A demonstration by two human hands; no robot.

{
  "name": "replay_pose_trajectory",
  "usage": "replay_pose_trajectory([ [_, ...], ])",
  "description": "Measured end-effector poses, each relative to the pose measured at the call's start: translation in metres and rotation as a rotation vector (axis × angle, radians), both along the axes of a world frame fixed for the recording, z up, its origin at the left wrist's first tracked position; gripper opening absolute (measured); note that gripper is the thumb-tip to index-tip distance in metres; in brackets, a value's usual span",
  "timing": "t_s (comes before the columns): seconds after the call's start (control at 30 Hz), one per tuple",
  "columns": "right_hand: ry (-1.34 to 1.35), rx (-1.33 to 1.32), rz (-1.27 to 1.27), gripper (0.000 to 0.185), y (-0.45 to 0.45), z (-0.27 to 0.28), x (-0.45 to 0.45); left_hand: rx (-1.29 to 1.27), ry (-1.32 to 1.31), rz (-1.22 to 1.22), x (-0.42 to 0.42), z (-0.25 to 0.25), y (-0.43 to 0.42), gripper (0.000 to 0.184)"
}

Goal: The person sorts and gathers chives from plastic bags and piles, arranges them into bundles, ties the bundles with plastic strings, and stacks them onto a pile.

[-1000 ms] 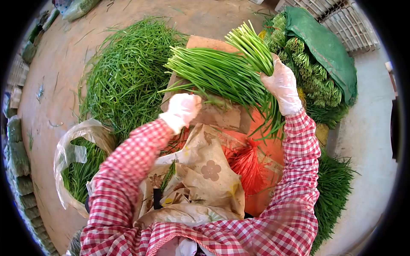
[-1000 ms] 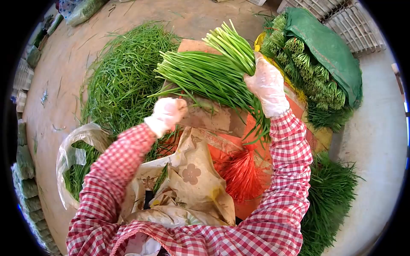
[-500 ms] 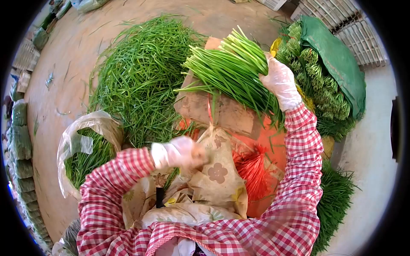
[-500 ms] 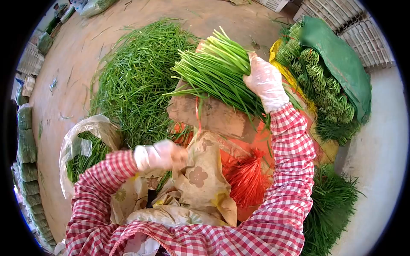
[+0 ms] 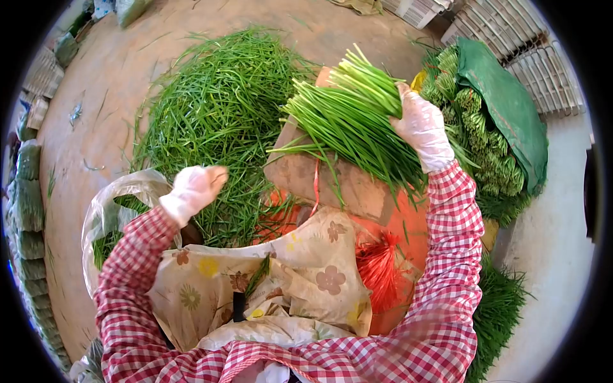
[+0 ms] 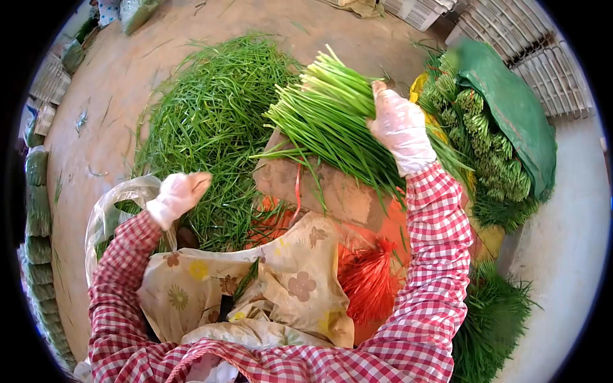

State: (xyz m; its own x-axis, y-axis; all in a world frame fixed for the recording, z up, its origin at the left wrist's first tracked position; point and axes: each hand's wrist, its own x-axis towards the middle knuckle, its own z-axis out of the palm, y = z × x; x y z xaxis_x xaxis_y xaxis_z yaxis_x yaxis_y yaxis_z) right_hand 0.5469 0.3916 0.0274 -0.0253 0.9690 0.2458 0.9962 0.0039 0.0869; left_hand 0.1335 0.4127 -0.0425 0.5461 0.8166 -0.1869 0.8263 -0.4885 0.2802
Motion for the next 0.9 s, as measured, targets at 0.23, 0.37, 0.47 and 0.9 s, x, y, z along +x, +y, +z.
replay_pose_trajectory([
  [0.23, 0.181, -0.087, 0.167, 0.073, 0.033, -0.019, -0.045, -0.667, -0.786, 0.399, 0.077, -0.044, 0.068, 0.05],
  [0.37, 0.112, -0.124, 0.162, 0.092, 0.048, -0.05, -0.046, -0.877, -0.838, 0.383, 0.099, -0.072, 0.093, 0.05],
  [0.47, 0.082, -0.135, 0.161, 0.112, 0.052, -0.101, -0.055, -0.917, -0.982, 0.359, 0.112, -0.093, 0.102, 0.024],
  [0.9, 0.119, -0.402, -0.026, 0.132, 0.057, -0.089, -0.035, -0.222, -1.205, 0.722, -0.009, -0.052, 0.13, 0.012],
])
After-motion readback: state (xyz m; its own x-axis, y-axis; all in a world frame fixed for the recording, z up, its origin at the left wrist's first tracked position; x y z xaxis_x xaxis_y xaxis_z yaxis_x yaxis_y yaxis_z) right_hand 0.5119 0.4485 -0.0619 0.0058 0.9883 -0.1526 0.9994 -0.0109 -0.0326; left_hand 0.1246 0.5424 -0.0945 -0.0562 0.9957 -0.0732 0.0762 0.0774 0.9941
